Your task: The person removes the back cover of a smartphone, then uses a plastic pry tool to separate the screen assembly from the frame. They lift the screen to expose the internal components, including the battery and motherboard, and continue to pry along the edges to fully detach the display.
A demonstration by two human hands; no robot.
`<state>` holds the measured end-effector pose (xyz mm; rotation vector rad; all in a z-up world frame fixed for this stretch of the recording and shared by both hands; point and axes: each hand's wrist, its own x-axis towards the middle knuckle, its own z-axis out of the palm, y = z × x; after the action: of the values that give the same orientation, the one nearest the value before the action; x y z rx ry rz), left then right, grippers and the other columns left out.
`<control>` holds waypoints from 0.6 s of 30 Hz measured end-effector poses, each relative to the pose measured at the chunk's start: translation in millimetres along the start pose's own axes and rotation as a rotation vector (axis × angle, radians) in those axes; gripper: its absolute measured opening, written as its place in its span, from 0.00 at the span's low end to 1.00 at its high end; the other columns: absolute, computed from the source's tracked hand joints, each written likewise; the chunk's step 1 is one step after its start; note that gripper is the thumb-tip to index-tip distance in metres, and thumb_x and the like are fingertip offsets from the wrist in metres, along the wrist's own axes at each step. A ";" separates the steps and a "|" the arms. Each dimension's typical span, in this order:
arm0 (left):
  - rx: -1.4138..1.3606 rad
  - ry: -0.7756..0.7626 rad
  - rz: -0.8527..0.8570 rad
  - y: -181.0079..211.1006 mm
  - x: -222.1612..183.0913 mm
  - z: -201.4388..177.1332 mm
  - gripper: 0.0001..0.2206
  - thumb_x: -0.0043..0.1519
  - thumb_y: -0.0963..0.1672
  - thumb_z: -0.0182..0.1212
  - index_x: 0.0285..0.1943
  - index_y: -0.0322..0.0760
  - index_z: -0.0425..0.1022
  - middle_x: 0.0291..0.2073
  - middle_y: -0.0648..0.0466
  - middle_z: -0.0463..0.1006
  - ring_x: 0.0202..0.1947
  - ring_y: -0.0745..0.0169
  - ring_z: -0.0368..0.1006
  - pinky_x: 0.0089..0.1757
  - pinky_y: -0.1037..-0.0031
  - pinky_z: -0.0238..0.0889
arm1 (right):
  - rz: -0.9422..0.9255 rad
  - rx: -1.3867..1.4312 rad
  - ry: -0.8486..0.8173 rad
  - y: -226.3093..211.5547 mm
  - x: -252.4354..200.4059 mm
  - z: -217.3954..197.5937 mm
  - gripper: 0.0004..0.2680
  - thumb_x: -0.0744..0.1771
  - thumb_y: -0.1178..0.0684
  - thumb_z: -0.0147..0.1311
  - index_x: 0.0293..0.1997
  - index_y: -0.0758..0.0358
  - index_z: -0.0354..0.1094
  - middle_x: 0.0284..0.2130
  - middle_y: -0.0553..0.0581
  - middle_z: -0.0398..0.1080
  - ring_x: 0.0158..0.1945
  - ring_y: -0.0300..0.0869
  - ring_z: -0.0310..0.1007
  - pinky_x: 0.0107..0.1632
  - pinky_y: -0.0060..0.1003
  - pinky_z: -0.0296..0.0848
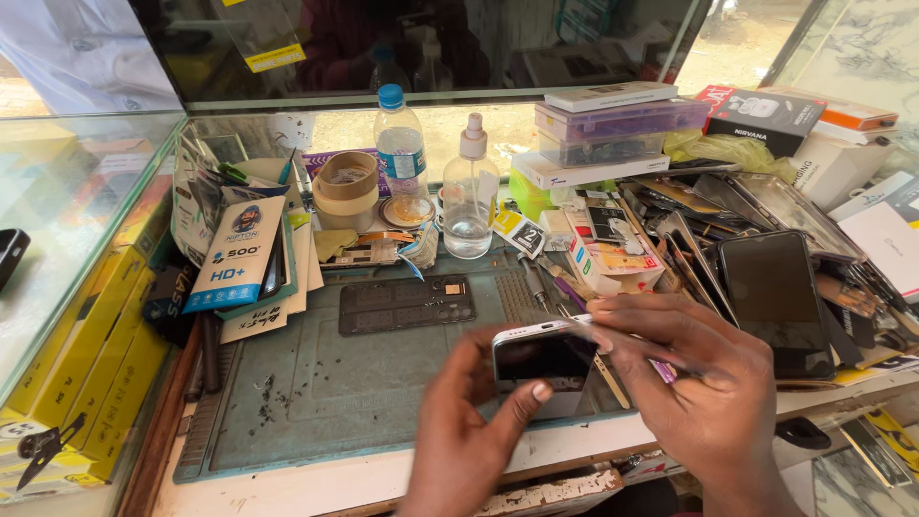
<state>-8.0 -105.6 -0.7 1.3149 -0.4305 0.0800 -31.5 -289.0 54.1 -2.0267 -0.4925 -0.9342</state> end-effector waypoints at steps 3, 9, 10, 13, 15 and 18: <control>-0.002 0.008 -0.042 -21.9 -8.8 7.1 0.14 0.64 0.41 0.65 0.58 0.31 0.74 0.46 0.48 0.83 0.47 0.64 0.77 0.48 0.74 0.70 | -0.070 -0.004 0.023 4.8 -2.8 -0.5 0.08 0.64 0.66 0.62 0.46 0.67 0.75 0.46 0.60 0.79 0.53 0.42 0.81 0.60 0.35 0.77; 0.612 -0.042 0.079 12.2 9.7 -25.5 0.14 0.62 0.44 0.65 0.54 0.35 0.72 0.36 0.44 0.82 0.37 0.47 0.78 0.38 0.62 0.68 | 0.232 0.041 0.171 11.0 -17.2 4.0 0.05 0.65 0.62 0.64 0.43 0.69 0.76 0.33 0.56 0.79 0.33 0.36 0.74 0.38 0.30 0.72; 0.668 -0.101 0.158 22.8 14.8 -36.9 0.15 0.62 0.43 0.64 0.56 0.35 0.71 0.38 0.43 0.82 0.39 0.43 0.78 0.38 0.59 0.68 | 0.275 0.083 0.167 13.0 -21.3 9.0 0.05 0.66 0.62 0.64 0.43 0.70 0.77 0.31 0.56 0.79 0.30 0.35 0.71 0.34 0.30 0.67; 0.812 -0.275 0.239 51.4 30.1 -62.4 0.19 0.60 0.43 0.63 0.61 0.38 0.68 0.38 0.43 0.82 0.40 0.39 0.78 0.37 0.54 0.67 | 0.286 0.147 0.082 18.5 -33.0 24.3 0.04 0.67 0.58 0.62 0.40 0.69 0.77 0.29 0.53 0.80 0.31 0.34 0.76 0.36 0.30 0.73; 0.897 -0.353 0.182 60.6 34.7 -67.3 0.21 0.59 0.44 0.63 0.62 0.42 0.68 0.35 0.45 0.83 0.38 0.39 0.78 0.36 0.53 0.67 | 0.285 0.146 0.048 22.6 -40.7 36.1 0.05 0.66 0.57 0.61 0.40 0.68 0.76 0.29 0.52 0.80 0.32 0.33 0.78 0.37 0.30 0.76; 1.032 -0.400 0.097 59.9 34.4 -65.4 0.21 0.55 0.47 0.66 0.59 0.47 0.72 0.33 0.48 0.83 0.34 0.41 0.79 0.34 0.53 0.68 | 0.321 0.067 0.071 28.1 -52.8 51.0 0.07 0.64 0.56 0.63 0.41 0.68 0.76 0.29 0.53 0.79 0.30 0.33 0.76 0.34 0.30 0.73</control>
<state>22.8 -34.2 54.2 2.3418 -0.8542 0.1285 -25.8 -264.1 -20.2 -1.9327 -0.1500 -0.7782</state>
